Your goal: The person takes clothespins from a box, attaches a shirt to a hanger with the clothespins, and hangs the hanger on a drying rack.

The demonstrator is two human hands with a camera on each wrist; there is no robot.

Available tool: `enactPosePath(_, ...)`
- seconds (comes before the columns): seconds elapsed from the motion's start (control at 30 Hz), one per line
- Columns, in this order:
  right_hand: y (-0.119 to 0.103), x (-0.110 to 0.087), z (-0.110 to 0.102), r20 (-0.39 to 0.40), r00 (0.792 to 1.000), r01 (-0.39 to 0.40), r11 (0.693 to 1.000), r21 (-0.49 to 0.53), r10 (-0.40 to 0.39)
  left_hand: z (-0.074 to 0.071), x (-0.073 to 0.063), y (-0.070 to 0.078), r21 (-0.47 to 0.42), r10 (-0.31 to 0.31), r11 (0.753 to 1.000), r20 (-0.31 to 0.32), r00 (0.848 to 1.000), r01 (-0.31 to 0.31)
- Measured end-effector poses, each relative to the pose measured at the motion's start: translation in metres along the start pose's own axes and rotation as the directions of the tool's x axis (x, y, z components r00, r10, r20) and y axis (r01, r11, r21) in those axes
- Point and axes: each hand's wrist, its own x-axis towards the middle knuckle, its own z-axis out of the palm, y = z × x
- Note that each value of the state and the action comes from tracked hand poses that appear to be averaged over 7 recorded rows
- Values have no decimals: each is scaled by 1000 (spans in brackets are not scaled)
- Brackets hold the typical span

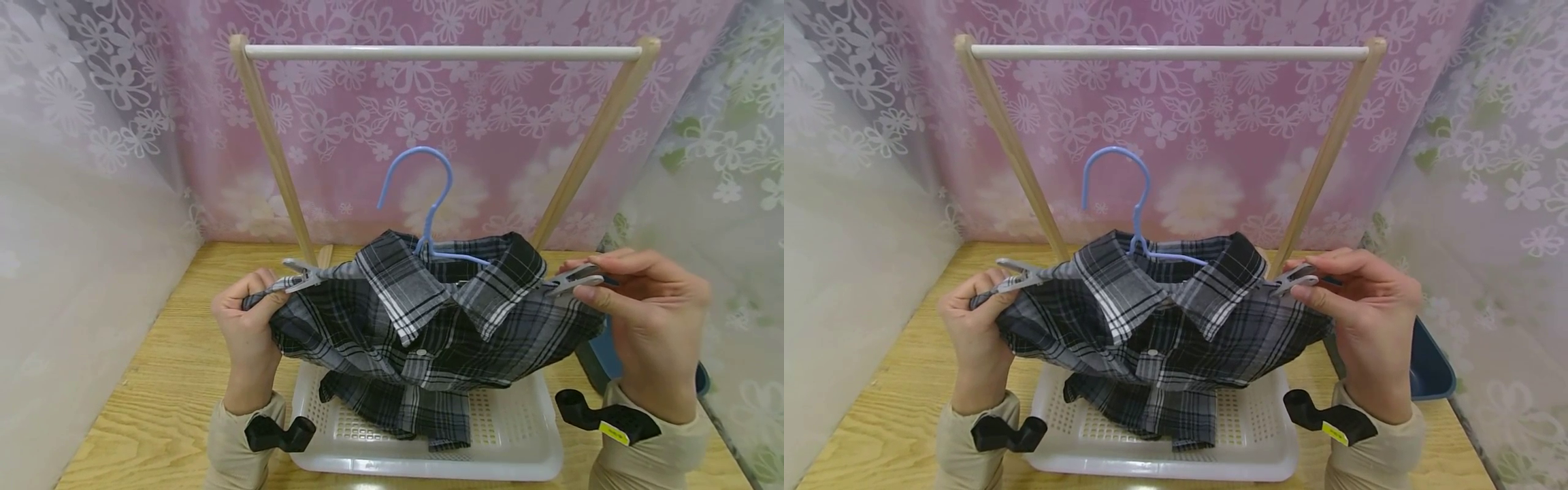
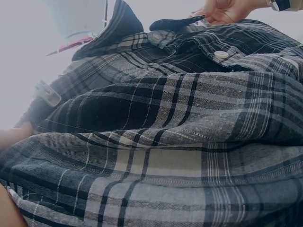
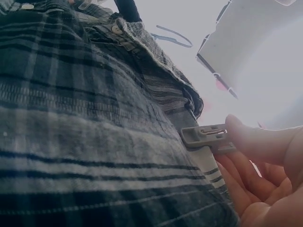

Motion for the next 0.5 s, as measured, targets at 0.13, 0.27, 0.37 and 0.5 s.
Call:
enactPosePath(0.13,-1,1,1,12,1000,-2,1000,-29,3,0,1,0,-2,-2,1000,-1,1000,2)
enactPosePath(0.27,-2,1,0,35,999,-19,996,-82,22,0,1,-1,0,-2,1000,-2,1000,2)
enactPosePath(0.37,-3,1,-2,57,998,-28,994,-108,35,0,1,0,4,-1,1000,-2,1000,1)
enactPosePath(0.5,-4,0,-4,73,996,-44,992,-122,53,0,0,-1,5,-1,1000,-2,1000,1)
